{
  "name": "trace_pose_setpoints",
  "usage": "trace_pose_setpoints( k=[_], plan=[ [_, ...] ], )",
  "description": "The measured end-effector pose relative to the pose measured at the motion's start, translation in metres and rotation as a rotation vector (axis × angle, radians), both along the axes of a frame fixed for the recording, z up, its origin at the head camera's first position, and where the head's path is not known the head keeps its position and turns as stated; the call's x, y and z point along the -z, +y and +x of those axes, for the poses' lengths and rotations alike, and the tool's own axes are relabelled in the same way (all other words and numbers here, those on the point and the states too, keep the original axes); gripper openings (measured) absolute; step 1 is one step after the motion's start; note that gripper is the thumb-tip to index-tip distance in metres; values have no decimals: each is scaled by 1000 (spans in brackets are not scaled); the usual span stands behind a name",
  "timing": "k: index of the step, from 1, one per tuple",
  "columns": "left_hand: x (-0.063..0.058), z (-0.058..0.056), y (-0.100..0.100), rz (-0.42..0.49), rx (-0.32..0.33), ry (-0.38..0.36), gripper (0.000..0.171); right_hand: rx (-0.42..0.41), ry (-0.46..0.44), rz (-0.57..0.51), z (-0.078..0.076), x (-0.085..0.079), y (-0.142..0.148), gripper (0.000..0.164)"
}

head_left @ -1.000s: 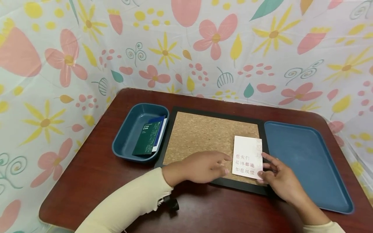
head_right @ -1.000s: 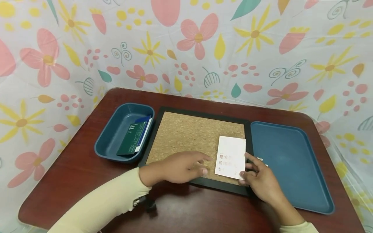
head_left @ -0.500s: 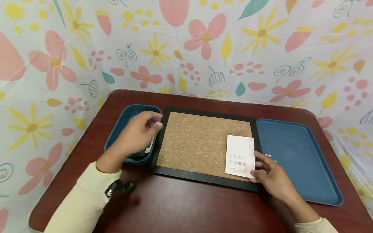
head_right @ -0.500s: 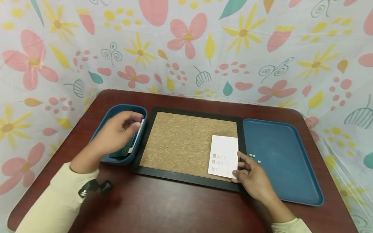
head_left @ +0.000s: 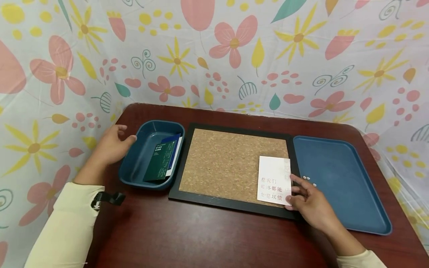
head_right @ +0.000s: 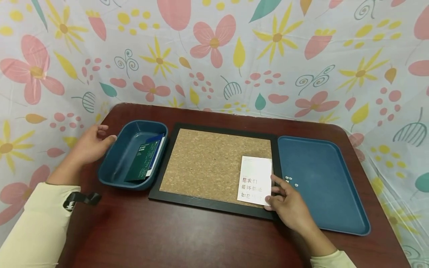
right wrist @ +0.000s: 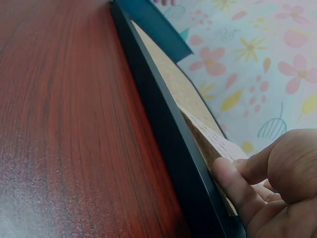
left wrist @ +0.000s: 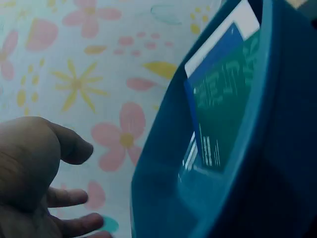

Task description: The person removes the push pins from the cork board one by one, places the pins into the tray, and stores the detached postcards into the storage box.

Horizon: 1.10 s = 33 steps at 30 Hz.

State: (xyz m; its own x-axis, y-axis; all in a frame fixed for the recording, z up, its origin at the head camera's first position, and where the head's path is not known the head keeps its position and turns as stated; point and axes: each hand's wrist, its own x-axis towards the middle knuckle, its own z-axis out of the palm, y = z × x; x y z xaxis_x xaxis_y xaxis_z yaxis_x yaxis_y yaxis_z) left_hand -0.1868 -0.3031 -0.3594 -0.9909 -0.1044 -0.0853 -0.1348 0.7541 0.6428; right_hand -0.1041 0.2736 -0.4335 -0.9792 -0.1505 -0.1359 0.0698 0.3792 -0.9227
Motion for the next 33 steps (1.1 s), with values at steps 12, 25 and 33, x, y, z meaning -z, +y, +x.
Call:
trace_pose_setpoints(
  k=[12,25,33],
  plan=[
    [16,-8,-33,310,51,-323,54,-4,12,-10,0,-1,-4,72],
    [29,-16,-45,583,116,-482,25,-14,15,14,-1,-1,-6,72],
    [32,-18,-50,733,136,-527,15,9,-25,-16,-4,-1,-8,74]
  ],
)
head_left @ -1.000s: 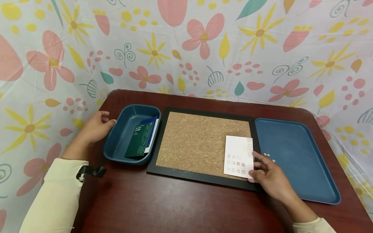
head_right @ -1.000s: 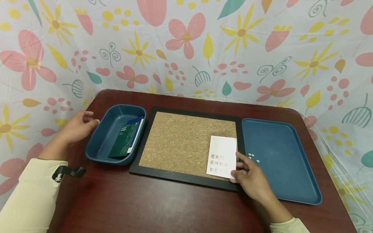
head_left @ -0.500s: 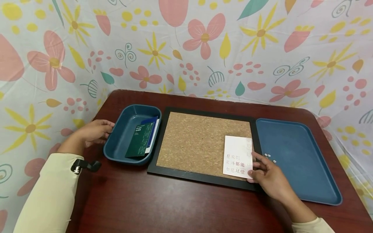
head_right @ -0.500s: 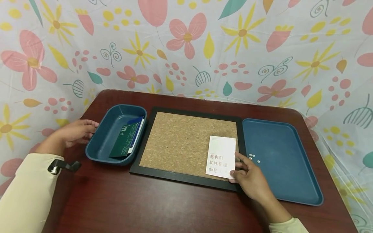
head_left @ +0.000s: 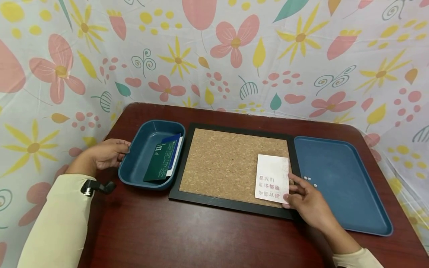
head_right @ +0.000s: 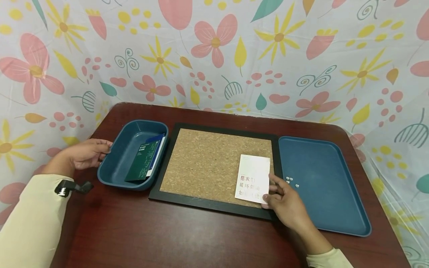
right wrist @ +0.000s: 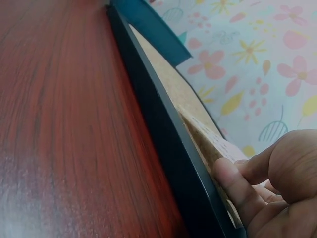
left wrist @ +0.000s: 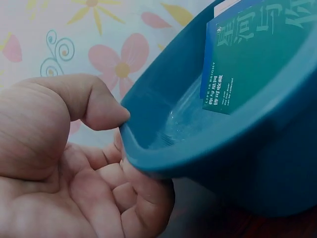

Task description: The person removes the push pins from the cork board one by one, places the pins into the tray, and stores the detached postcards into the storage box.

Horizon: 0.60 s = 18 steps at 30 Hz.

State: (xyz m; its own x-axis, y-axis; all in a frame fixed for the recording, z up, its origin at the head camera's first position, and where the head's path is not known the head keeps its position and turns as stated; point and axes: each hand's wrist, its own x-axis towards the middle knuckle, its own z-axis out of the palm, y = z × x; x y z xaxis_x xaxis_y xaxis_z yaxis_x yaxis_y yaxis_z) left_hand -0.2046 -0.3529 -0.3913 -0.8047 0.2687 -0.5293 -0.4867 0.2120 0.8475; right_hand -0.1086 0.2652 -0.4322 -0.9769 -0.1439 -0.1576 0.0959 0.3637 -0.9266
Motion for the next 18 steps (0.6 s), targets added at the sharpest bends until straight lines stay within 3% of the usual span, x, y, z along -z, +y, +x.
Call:
trace_pose_setpoints(
  k=[8,18],
  plan=[
    [3,0,-6,84,8,-10,17,30,-33,-46,-5,-2,-7,76],
    [5,-1,-6,98,11,-12,16,23,-18,-108,-9,-5,-24,75]
  ],
)
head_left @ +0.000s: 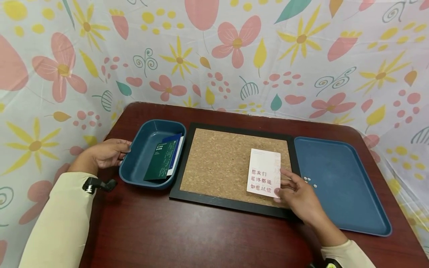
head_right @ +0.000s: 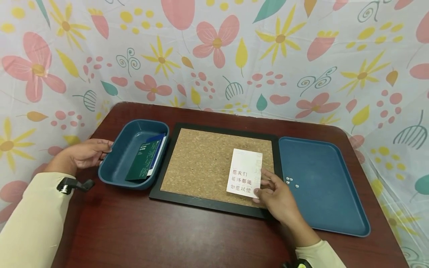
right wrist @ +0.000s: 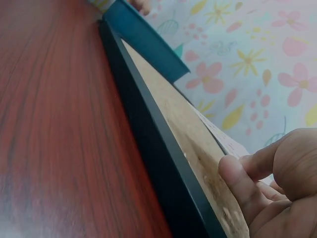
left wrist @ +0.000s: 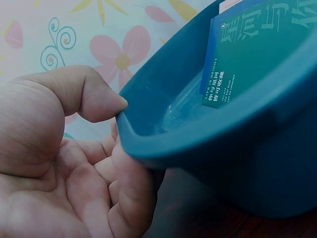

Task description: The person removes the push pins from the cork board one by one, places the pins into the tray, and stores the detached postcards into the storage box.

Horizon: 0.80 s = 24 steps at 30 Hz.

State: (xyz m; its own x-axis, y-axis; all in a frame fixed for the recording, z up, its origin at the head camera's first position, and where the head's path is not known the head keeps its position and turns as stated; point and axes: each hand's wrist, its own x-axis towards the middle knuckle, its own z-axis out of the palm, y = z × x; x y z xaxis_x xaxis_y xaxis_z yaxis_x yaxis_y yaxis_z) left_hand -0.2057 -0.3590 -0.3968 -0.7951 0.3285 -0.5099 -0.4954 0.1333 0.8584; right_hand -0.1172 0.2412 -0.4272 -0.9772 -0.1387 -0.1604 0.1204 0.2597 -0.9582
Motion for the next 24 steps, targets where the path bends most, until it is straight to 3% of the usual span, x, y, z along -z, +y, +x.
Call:
trace_pose_setpoints(
  k=[24],
  plan=[
    [-4,1,0,-16,9,-1,13,-24,5,-61,-14,-9,-38,78]
  ],
)
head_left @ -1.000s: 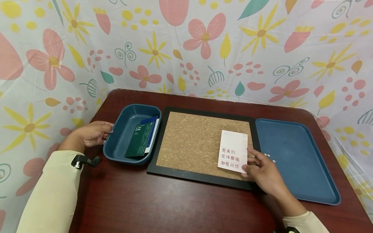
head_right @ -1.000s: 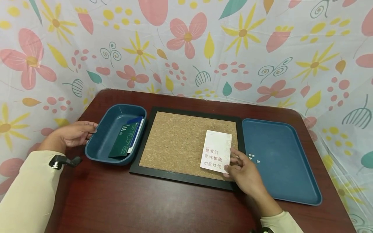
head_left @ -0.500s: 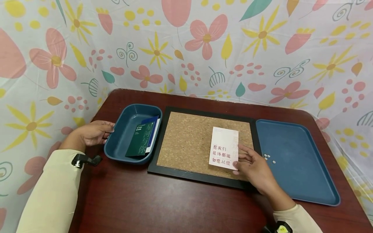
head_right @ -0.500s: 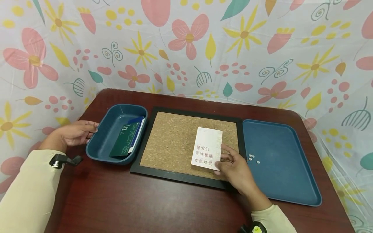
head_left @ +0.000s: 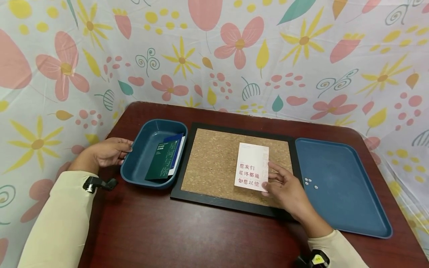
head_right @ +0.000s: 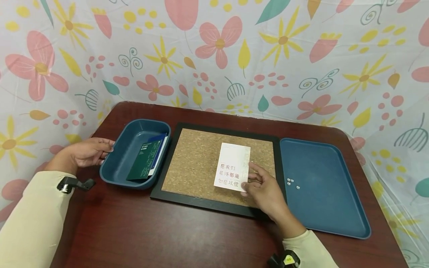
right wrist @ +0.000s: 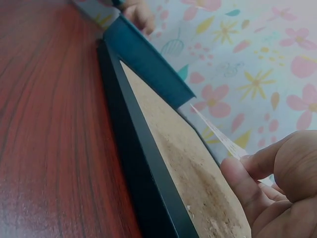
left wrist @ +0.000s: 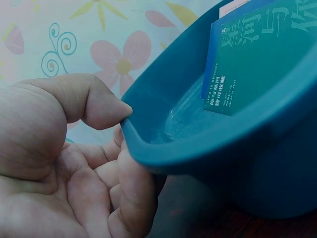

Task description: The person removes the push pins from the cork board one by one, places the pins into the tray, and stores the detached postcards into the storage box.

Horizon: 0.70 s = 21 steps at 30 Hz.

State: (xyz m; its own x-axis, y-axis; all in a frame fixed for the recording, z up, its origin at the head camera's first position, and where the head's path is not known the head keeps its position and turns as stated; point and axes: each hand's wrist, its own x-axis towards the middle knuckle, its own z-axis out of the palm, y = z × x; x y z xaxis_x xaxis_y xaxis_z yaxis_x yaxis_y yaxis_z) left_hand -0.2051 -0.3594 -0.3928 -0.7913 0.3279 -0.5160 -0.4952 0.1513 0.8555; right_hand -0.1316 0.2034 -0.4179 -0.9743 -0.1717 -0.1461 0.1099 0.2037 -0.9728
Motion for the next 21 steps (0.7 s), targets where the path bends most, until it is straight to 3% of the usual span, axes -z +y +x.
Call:
trace_pose_setpoints(
  k=[21],
  plan=[
    [1,-1,-1,-14,-14,-2,12,-4,-8,-6,-6,-2,-33,76]
  ],
)
